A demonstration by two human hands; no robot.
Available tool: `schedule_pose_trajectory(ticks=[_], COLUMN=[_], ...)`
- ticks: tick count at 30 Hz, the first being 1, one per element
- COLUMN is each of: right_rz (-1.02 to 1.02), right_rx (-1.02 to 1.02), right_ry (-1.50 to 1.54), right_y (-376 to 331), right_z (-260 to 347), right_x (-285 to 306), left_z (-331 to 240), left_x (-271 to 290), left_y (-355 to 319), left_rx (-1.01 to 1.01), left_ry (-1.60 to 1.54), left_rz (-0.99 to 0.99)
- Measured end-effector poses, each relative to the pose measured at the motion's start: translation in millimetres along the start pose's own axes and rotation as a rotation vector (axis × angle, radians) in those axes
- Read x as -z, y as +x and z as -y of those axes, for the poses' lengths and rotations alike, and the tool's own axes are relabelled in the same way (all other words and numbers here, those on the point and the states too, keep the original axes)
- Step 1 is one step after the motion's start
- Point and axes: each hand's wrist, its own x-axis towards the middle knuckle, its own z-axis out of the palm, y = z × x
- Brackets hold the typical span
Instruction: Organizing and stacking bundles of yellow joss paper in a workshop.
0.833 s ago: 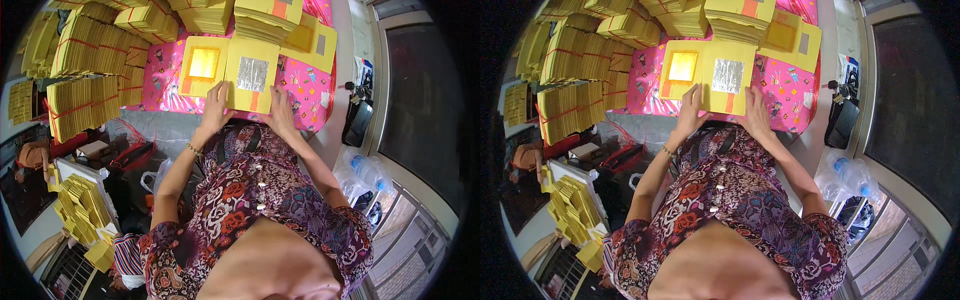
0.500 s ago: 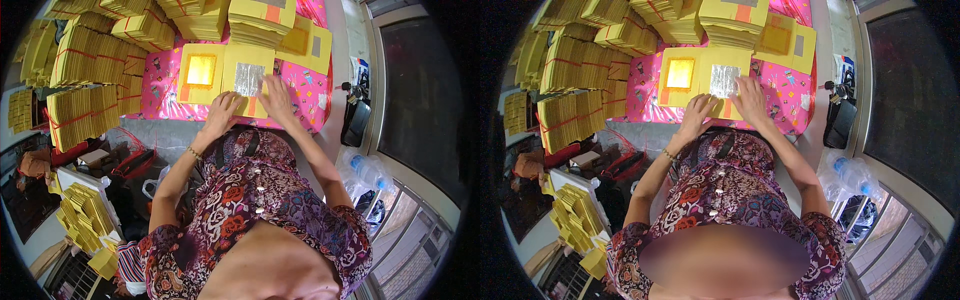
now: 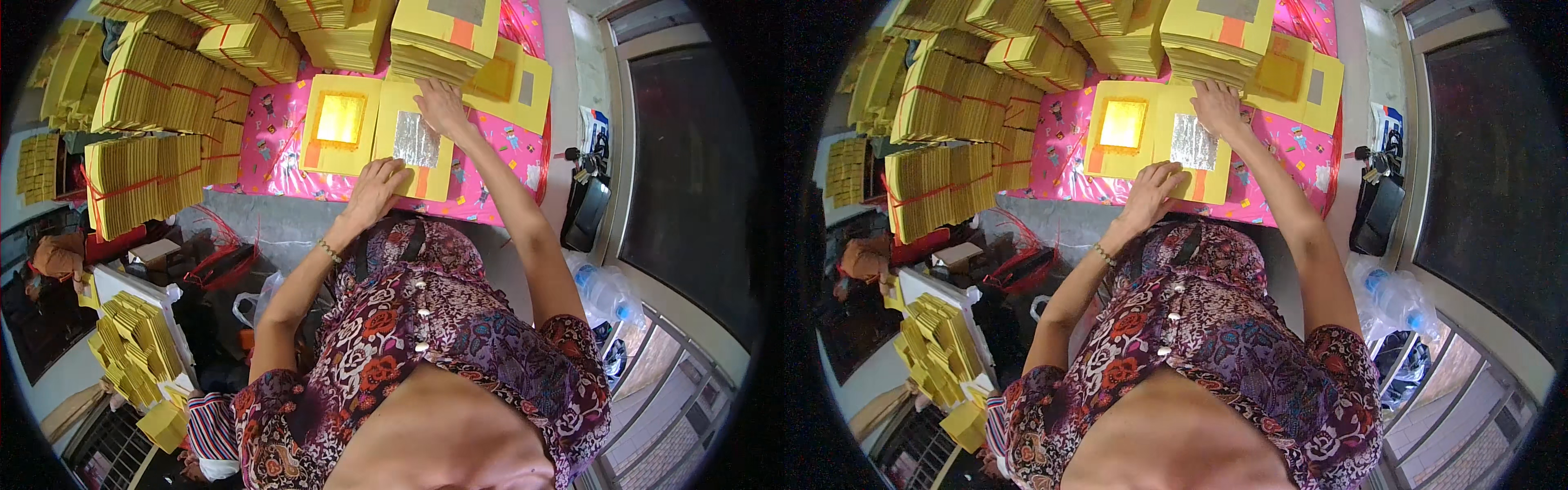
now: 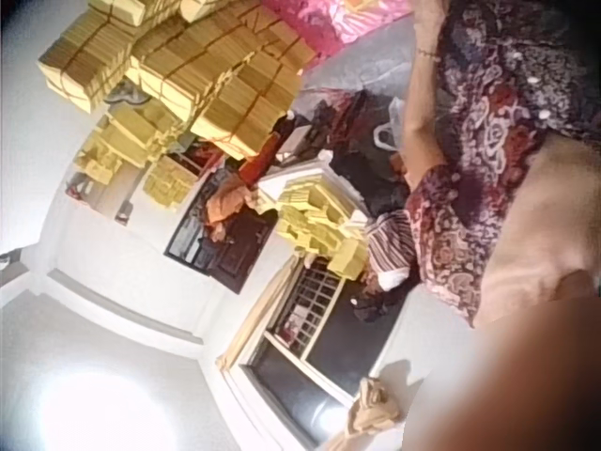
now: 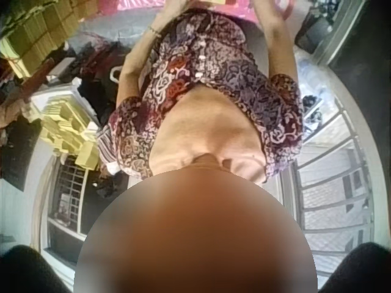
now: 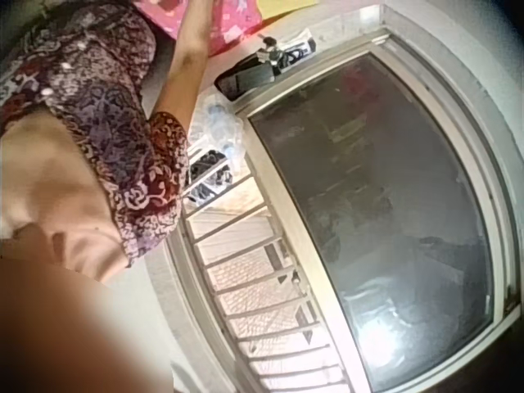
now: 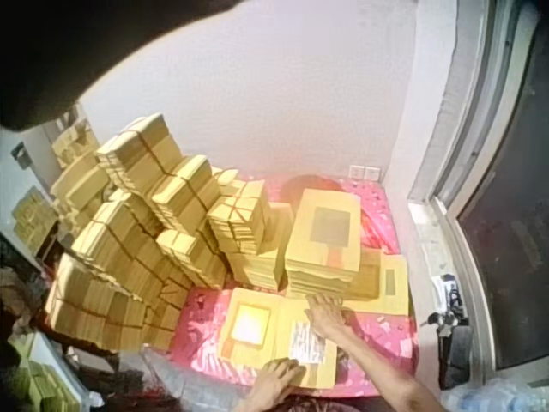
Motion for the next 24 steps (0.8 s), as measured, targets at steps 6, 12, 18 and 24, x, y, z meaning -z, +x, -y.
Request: schedule_pose_trajectory(ticks=[6,12,18,24], right_rz=[-0.014,-0.225,-0.048,0.222], right_rx=[0.003,0.067,0.132,0.195], right_ry=[0.002,0.044,0.225,0.306], right_y=[-0.7,-12.6,-89.6,-153.5], right_z=[-2.3,-4.7,2.2,14.0], right_x=[-2.6,2.7,32.9,47.1], left_z=[2.5,6.3,14.4,20.1], left_x=[-4.6,-1.2,-1.0,7.5], left_y=[-1.5,3.2,3.9,7.6], left_rx=[-0.011,-0.037,-0.039,0.003], left_ry=[0.0,-0.011,-0.026,-0.18], left_rz=[0.007,0.03,0.017,0.06])
